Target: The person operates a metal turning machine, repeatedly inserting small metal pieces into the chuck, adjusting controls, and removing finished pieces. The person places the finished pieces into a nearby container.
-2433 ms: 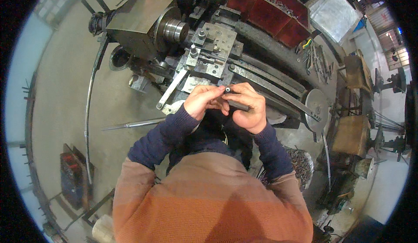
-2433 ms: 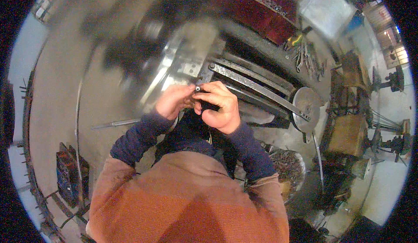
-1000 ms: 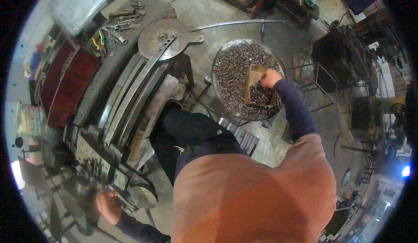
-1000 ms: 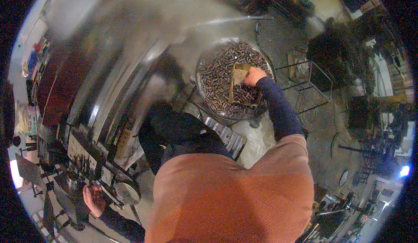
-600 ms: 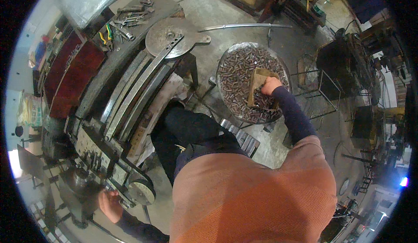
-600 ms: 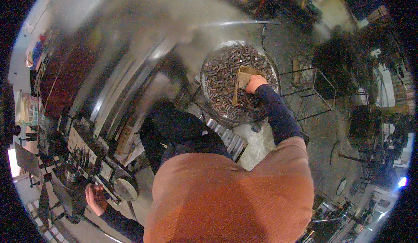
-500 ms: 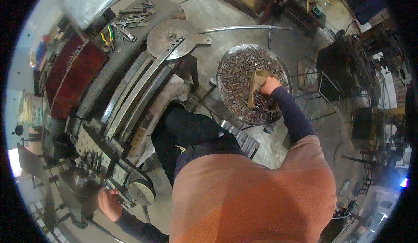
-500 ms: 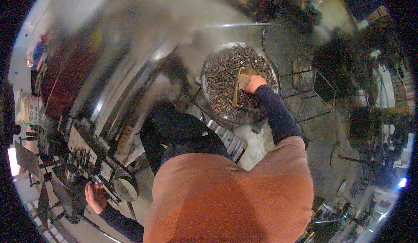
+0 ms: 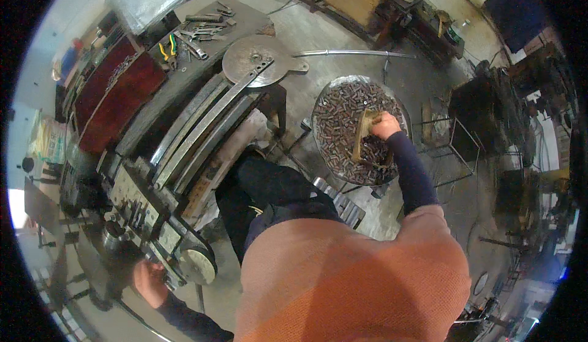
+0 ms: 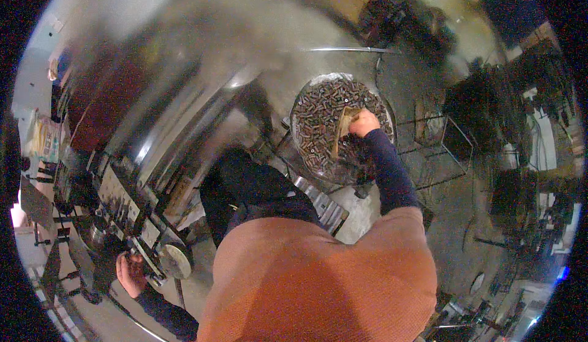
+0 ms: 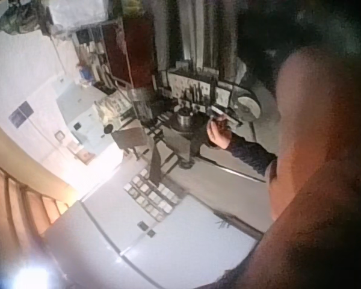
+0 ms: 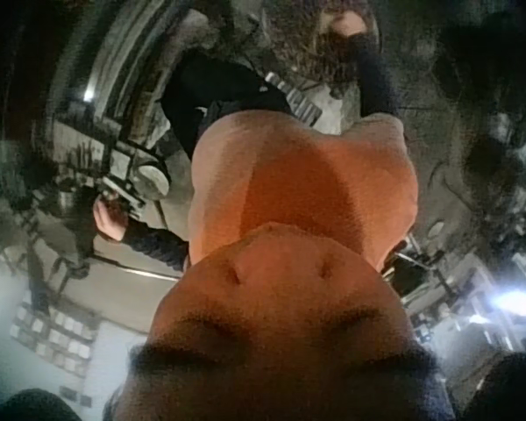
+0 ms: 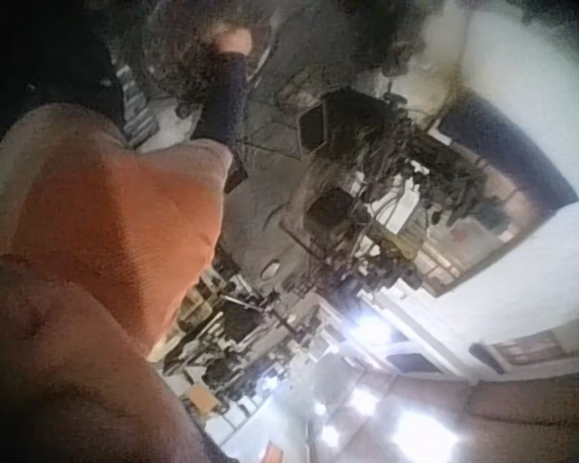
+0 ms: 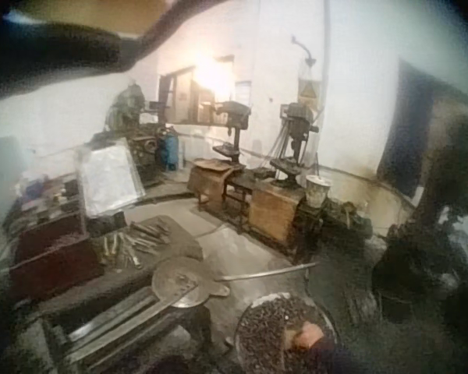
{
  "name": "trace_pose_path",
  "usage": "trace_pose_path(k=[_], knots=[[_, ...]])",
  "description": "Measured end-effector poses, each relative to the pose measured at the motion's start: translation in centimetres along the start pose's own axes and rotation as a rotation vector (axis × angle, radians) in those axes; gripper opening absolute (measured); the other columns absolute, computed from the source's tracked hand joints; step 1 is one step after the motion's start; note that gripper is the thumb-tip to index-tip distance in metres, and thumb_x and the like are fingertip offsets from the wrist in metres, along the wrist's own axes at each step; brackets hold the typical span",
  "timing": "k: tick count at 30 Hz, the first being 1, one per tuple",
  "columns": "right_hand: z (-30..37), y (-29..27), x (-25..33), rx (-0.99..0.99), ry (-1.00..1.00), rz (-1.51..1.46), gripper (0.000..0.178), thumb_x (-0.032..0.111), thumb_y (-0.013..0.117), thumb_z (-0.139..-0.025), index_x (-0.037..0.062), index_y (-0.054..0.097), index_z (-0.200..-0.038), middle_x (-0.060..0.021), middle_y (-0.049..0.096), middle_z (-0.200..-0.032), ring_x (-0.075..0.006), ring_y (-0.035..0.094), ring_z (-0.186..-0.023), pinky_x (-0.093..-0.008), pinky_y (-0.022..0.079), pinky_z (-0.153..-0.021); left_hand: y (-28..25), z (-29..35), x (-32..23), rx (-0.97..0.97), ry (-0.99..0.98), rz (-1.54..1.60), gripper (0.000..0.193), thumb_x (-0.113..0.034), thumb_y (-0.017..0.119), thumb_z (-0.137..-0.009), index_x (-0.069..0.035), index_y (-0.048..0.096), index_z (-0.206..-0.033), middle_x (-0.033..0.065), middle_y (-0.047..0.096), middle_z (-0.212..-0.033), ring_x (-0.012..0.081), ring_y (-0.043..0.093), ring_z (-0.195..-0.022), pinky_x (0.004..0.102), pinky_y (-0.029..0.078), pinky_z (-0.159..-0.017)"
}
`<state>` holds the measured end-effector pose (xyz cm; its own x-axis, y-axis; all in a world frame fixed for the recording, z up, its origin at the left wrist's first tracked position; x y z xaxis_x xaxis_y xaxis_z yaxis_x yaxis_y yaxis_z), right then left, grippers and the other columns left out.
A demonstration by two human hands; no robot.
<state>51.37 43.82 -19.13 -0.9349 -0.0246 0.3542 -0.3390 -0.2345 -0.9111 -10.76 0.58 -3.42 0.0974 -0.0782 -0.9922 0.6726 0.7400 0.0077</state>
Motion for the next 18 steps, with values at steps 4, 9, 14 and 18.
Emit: trace_pose_path(k=[4, 9, 14, 18], knots=[[4.0, -4.3, 12.6, -0.097, -0.626, -0.428, 0.040, 0.005, 0.058, -0.057, 0.0040, 0.066, -0.096, -0.0138, 0.056, -0.106, -0.0237, 0.057, -0.091, -0.0309, 0.045, -0.077, 2.0, 1.8, -2.0, -0.158, 0.005, 0.007, 0.023, -0.015, 0.051, -0.085, 0.003, 0.054, -0.099, 0.0092, 0.057, -0.075, 0.0171, 0.056, -0.067, 0.0295, 0.047, -0.066], [10.5, -4.5, 29.8, 0.374, -0.992, -0.944, 0.043, 0.017, 0.061, -0.061, 0.0015, 0.064, -0.101, -0.0128, 0.051, -0.111, -0.0218, 0.054, -0.094, -0.0305, 0.042, -0.082, 9.2, 0.8, -3.2, 0.070, 0.065, -0.027, 0.024, -0.006, 0.052, -0.077, 0.008, 0.054, -0.097, 0.0135, 0.061, -0.080, 0.0201, 0.061, -0.072, 0.0287, 0.048, -0.069], [15.1, -2.5, 39.8, 0.514, -1.375, -1.024, 0.049, 0.034, 0.059, -0.069, -0.0036, 0.062, -0.100, -0.0174, 0.049, -0.112, -0.0283, 0.053, -0.102, -0.0343, 0.042, -0.088, 16.0, 1.5, -5.3, 0.368, 0.175, -0.005, 0.018, -0.003, 0.048, -0.083, 0.007, 0.056, -0.095, 0.0127, 0.063, -0.077, 0.0182, 0.061, -0.072, 0.0296, 0.050, -0.071], [17.1, -2.2, 42.8, 0.618, -1.498, -0.972, 0.043, 0.020, 0.057, -0.065, -0.0036, 0.063, -0.100, -0.0185, 0.049, -0.114, -0.0301, 0.053, -0.104, -0.0358, 0.041, -0.089, 17.1, 1.1, -3.3, 0.375, 0.101, 0.164, 0.019, -0.006, 0.049, -0.086, 0.006, 0.057, -0.097, 0.0111, 0.063, -0.075, 0.0161, 0.061, -0.069, 0.0272, 0.049, -0.068]])
Point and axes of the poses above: each hand's wrist, its own z-axis away from the middle knuckle, its own y-axis out of the palm, x = y × z, the point moved 4 cm from there along -z, towards the middle knuckle
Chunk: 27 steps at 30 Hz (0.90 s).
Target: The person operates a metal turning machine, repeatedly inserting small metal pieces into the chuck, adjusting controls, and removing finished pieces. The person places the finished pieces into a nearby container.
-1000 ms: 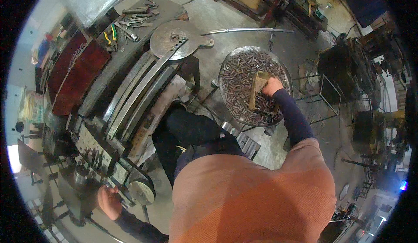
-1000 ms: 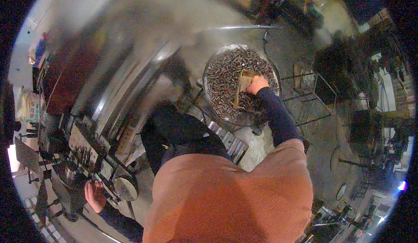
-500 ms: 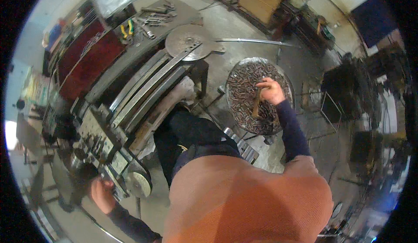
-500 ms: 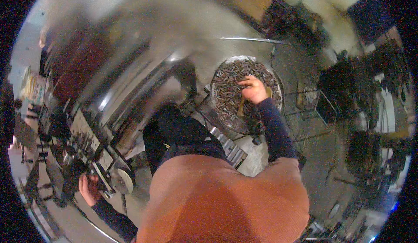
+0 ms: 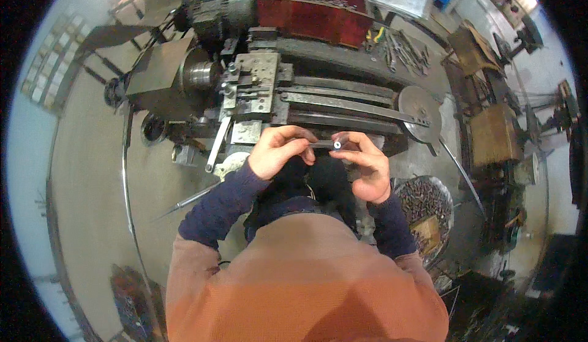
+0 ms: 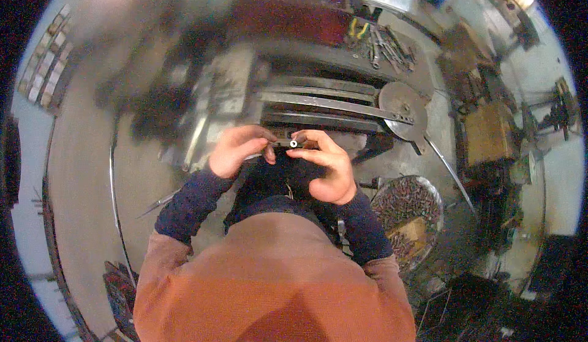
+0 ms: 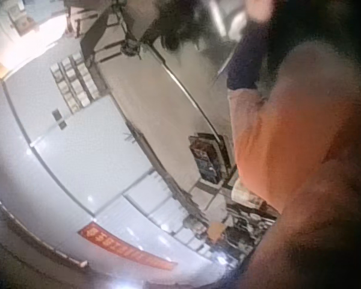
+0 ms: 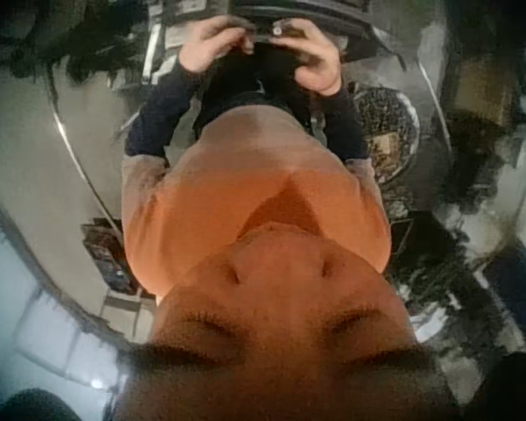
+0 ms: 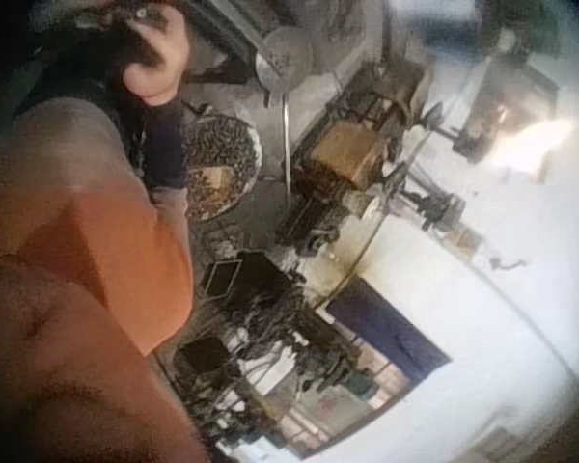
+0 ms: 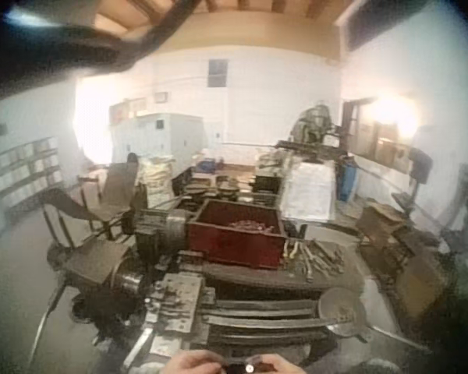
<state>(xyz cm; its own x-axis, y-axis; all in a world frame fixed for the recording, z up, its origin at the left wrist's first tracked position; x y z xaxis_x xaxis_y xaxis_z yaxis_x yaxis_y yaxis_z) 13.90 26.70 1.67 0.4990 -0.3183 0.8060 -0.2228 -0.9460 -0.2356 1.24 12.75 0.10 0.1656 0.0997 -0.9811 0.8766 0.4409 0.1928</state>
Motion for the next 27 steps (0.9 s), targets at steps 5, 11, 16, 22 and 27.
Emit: trace_pose_path(k=[5, 11, 16, 22, 27], knots=[[-0.9, 1.4, -0.6, 0.041, -0.053, -0.011, 0.041, 0.017, 0.056, -0.065, -0.0034, 0.063, -0.099, -0.0185, 0.050, -0.113, -0.0293, 0.053, -0.103, -0.0360, 0.043, -0.087, 0.8, 0.2, 1.5, 0.001, -0.089, 0.165, 0.023, -0.015, 0.048, -0.090, 0.005, 0.058, -0.094, 0.0107, 0.062, -0.074, 0.0164, 0.061, -0.069, 0.0276, 0.049, -0.068], [-1.8, 2.6, -1.0, 0.020, 0.009, -0.059, 0.041, 0.002, 0.051, -0.060, -0.0063, 0.061, -0.099, -0.0180, 0.049, -0.114, -0.0254, 0.057, -0.090, -0.0334, 0.046, -0.077, 1.2, 0.2, 3.0, -0.022, -0.165, 0.451, 0.030, -0.025, 0.046, -0.091, 0.003, 0.057, -0.093, 0.0121, 0.062, -0.078, 0.0227, 0.062, -0.068, 0.0330, 0.050, -0.064], [-2.3, 3.2, 0.0, 0.004, -0.090, 0.206, 0.044, 0.007, 0.055, -0.054, -0.0010, 0.062, -0.097, -0.0165, 0.054, -0.104, -0.0276, 0.057, -0.086, -0.0341, 0.046, -0.076, 0.1, 0.6, 1.8, -0.162, -0.012, 0.130, 0.023, -0.019, 0.056, -0.088, 0.003, 0.060, -0.089, 0.0064, 0.061, -0.073, 0.0128, 0.058, -0.063, 0.0256, 0.048, -0.060], [-3.4, 4.1, 0.1, 0.078, -0.146, 0.444, 0.041, 0.013, 0.058, -0.051, 0.0006, 0.061, -0.091, -0.0164, 0.056, -0.097, -0.0333, 0.054, -0.083, -0.0375, 0.046, -0.071, -1.0, 1.0, 0.0, -0.293, 0.156, -0.383, 0.024, -0.021, 0.062, -0.081, 0.002, 0.063, -0.078, 0.0091, 0.059, -0.060, 0.0125, 0.056, -0.056, 0.0270, 0.044, -0.051], [-4.1, 4.6, -0.6, 0.128, -0.201, 0.483, 0.038, 0.013, 0.059, -0.052, 0.0004, 0.062, -0.087, -0.0169, 0.056, -0.094, -0.0341, 0.055, -0.083, -0.0389, 0.047, -0.071, -1.8, 1.3, -0.7, -0.261, 0.140, -0.603, 0.020, -0.019, 0.062, -0.082, 0.001, 0.064, -0.079, 0.0094, 0.061, -0.063, 0.0096, 0.056, -0.060, 0.0258, 0.044, -0.055]])
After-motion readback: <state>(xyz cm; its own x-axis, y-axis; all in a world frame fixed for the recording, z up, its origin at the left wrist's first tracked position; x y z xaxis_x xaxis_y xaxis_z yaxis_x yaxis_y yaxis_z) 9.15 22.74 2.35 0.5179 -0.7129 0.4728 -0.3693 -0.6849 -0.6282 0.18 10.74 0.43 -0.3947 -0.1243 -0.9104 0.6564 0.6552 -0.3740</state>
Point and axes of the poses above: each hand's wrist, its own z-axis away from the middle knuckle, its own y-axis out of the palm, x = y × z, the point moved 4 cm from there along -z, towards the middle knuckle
